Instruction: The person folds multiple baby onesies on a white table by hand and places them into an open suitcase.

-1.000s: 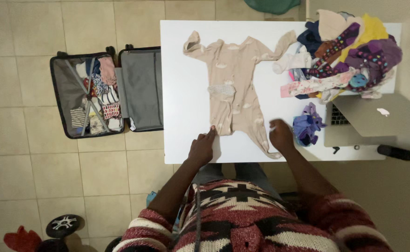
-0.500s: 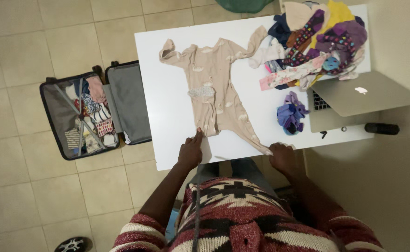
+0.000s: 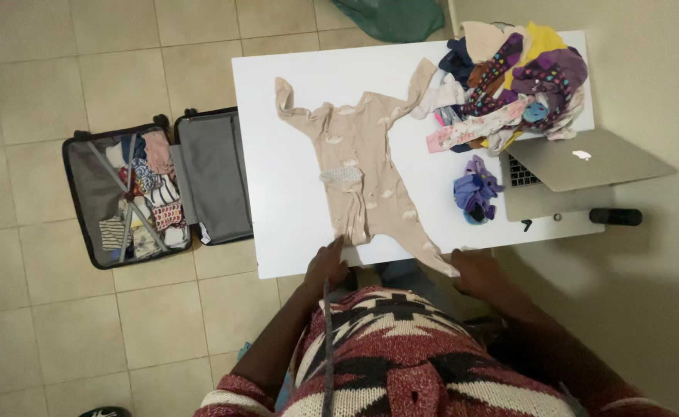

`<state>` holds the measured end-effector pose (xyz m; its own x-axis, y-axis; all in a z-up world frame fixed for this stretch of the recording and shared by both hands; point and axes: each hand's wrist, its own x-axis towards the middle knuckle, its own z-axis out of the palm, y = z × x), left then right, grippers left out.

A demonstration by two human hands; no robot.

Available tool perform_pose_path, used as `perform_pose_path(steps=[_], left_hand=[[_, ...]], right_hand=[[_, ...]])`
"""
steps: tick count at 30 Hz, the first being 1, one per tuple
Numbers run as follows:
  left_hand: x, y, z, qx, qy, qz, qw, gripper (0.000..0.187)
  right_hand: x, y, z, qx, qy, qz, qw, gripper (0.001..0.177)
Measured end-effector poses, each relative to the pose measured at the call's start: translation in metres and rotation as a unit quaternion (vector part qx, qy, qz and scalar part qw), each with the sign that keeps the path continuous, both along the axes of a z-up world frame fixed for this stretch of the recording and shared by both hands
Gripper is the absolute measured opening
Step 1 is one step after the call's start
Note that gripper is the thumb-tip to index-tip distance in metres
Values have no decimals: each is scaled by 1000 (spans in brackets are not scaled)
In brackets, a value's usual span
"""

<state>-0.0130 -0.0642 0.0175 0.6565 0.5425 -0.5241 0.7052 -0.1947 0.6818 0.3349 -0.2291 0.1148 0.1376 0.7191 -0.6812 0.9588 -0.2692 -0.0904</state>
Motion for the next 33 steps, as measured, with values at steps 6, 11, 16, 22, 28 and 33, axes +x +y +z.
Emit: perform_pose_path(steps=[6,11,16,22,28,33], left_hand=[[5,14,14,54,-31,39,997,69],[2,22,20,54,-19,68,996,68],[-3,16,25,62,-23,101,993,64],[-1,14,44,34,-21,136,990,62],[20,26,55,68,-93,139,984,59],[62,45,64,23,-115,114,987,55]], right_hand=[[-20,78,35,37,-41,160,986,31],[-24,167,42,51,-82,239,966,32],[-14,238,17,228,-57,305,923,17],[13,259,-64,329,97,30,939,39],[49,193,-154,215,184,-32,959,10],[37,154,-166,63,326,-369,868,5]])
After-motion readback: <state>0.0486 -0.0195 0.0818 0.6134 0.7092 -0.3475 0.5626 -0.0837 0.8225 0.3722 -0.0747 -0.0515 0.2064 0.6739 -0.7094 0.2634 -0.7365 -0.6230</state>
